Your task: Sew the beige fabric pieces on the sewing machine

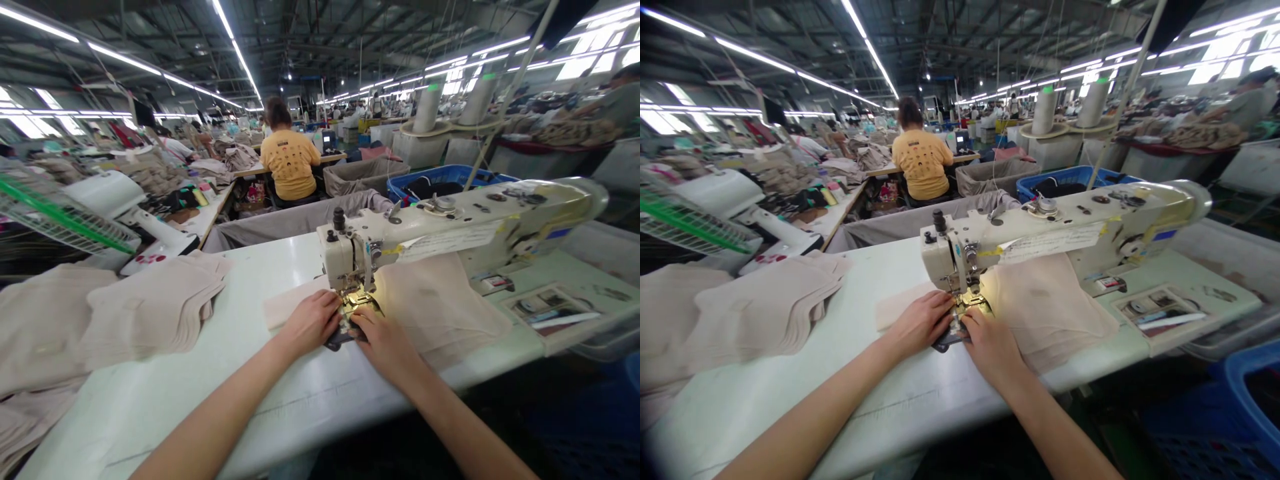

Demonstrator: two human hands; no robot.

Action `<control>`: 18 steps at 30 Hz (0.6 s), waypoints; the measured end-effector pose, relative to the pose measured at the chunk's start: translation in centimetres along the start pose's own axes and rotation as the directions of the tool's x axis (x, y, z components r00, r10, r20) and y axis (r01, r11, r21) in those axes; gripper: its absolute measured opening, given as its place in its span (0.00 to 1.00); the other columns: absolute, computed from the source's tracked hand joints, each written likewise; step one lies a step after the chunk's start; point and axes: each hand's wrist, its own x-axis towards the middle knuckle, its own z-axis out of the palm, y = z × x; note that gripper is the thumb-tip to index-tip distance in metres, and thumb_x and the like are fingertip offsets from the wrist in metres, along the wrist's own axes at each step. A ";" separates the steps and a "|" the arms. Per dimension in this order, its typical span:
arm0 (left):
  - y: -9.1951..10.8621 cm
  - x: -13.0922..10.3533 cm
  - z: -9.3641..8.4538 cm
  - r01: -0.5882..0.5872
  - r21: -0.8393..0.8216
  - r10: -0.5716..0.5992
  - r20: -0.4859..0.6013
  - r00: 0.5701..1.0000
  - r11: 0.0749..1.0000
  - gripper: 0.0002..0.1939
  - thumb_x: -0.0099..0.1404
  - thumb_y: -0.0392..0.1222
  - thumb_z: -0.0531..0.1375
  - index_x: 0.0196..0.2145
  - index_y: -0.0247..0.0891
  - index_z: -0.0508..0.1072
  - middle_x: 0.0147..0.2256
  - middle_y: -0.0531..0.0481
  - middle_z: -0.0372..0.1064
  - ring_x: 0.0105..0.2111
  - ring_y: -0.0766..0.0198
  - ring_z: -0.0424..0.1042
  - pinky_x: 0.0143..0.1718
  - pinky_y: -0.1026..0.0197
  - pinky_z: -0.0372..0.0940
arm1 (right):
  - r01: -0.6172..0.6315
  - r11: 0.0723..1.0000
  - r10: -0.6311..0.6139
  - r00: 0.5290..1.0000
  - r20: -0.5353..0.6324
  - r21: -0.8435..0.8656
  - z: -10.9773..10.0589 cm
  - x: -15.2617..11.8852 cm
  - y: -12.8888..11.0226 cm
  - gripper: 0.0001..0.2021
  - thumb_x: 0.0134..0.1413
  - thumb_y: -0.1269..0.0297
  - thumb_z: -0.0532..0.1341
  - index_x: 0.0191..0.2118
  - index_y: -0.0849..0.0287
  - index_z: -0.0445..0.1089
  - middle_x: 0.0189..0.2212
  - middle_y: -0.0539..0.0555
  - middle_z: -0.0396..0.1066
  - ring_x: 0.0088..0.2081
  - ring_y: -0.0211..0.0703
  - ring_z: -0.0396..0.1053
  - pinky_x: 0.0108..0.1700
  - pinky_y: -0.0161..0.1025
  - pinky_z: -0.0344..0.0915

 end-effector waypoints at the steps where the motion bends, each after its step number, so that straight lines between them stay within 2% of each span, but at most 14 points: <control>1: 0.0 -0.1 0.2 0.006 0.000 -0.006 -0.017 1.000 1.000 0.14 0.74 0.41 0.52 0.53 0.36 0.70 0.50 0.41 0.71 0.52 0.53 0.69 0.55 0.50 0.69 | -0.004 1.000 0.004 1.000 -0.011 0.005 0.2 -0.3 0.0 0.12 0.65 0.68 0.58 0.52 0.57 0.71 0.54 0.57 0.72 0.46 0.49 0.75 0.44 0.43 0.73; 8: 0.2 -0.7 0.7 0.014 -0.006 -0.014 -0.074 0.997 1.000 0.16 0.74 0.40 0.52 0.55 0.36 0.69 0.53 0.40 0.70 0.54 0.53 0.69 0.57 0.48 0.68 | 0.001 1.000 0.000 0.996 -0.087 0.004 1.2 -0.9 -0.1 0.14 0.64 0.70 0.58 0.54 0.59 0.70 0.54 0.60 0.72 0.49 0.51 0.75 0.47 0.47 0.75; 18: 0.2 -0.6 0.5 0.045 -0.021 -0.046 -0.062 0.997 0.999 0.15 0.72 0.39 0.54 0.54 0.36 0.70 0.52 0.39 0.70 0.53 0.52 0.69 0.57 0.47 0.68 | -0.014 0.999 0.011 0.995 -0.104 -0.029 1.2 -0.9 -0.4 0.14 0.64 0.71 0.56 0.52 0.58 0.71 0.53 0.59 0.73 0.47 0.50 0.76 0.44 0.45 0.75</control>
